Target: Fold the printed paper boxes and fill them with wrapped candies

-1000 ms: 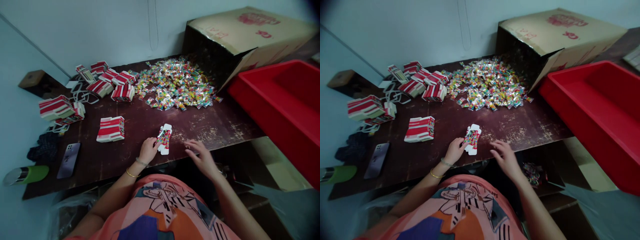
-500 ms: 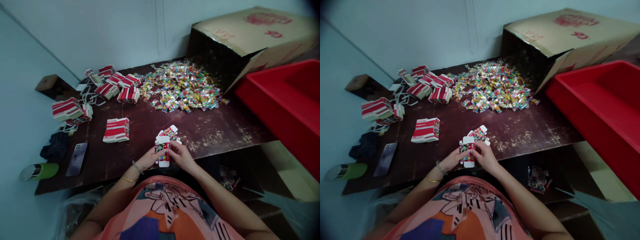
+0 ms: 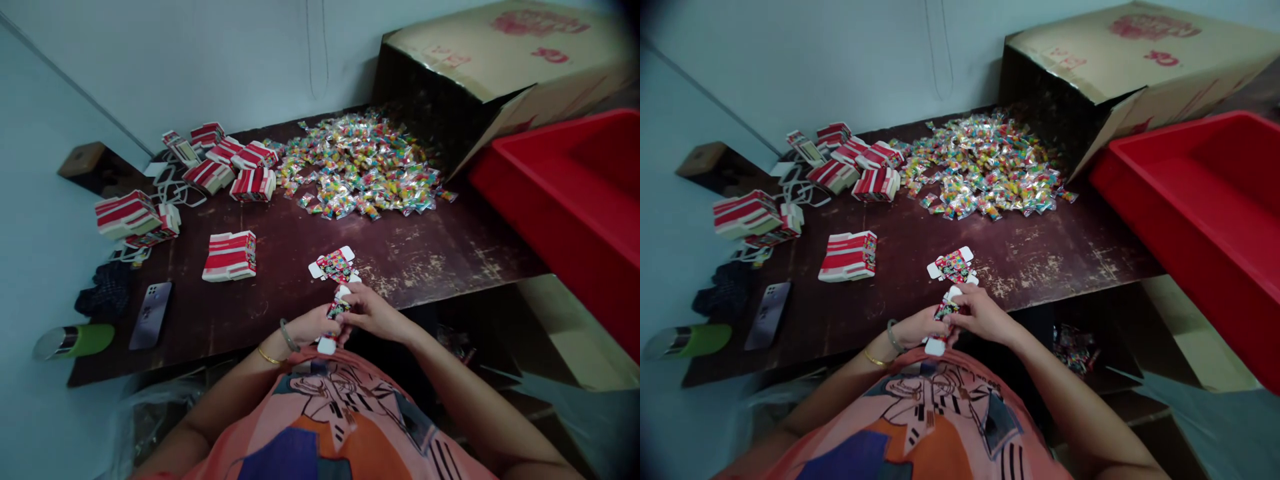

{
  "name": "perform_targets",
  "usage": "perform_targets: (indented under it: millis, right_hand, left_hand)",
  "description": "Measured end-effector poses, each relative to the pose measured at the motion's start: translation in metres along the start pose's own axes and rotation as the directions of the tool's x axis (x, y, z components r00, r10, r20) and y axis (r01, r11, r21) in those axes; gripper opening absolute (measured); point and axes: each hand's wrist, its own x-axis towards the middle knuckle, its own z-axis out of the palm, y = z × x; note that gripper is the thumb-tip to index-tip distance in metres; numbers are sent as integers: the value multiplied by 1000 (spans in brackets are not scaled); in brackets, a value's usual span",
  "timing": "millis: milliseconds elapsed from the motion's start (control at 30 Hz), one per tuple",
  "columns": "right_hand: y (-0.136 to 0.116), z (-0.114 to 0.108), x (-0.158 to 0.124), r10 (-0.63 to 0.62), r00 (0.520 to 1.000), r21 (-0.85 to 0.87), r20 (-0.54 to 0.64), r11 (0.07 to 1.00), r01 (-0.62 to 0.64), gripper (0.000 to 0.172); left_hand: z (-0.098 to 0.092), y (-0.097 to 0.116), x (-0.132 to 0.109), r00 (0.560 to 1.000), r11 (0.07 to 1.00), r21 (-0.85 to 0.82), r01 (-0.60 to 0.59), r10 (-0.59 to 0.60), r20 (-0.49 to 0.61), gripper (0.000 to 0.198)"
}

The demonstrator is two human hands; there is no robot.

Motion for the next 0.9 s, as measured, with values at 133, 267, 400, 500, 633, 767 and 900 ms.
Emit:
perform_targets:
  millis: [133,267,400,500,633,767,900]
  right_hand:
    - [-6,-11,-7,10,996,197,92,980,-28,18]
    - [-7,-7,-20,95,994,211,-58,974,-81,16]
    - [3,-4,-36,140,990,232,-1,963,-136,19]
    - [7,-2,-44,159,986,253,53,953,-167,18]
    - [7,10,-47,222,974,342,-52,920,-191,16]
    - [9,26,-48,294,953,473,-68,851,-228,16]
    - [19,39,-50,462,886,788,-47,562,-251,24]
  left_hand:
    - [5,-3,6,998,997,77,-4,0,55,26]
    - [15,-23,17,969,994,82,-67,84,-230,36]
    - [14,-38,16,995,1000,-19,6,-8,-103,37]
    - [8,-45,13,997,1000,21,-9,11,-72,38]
    - [6,-54,13,947,949,293,-116,195,-256,33]
    - [4,-54,6,822,860,411,-301,453,-346,40]
    - [3,-53,-5,807,825,471,-313,492,-326,44]
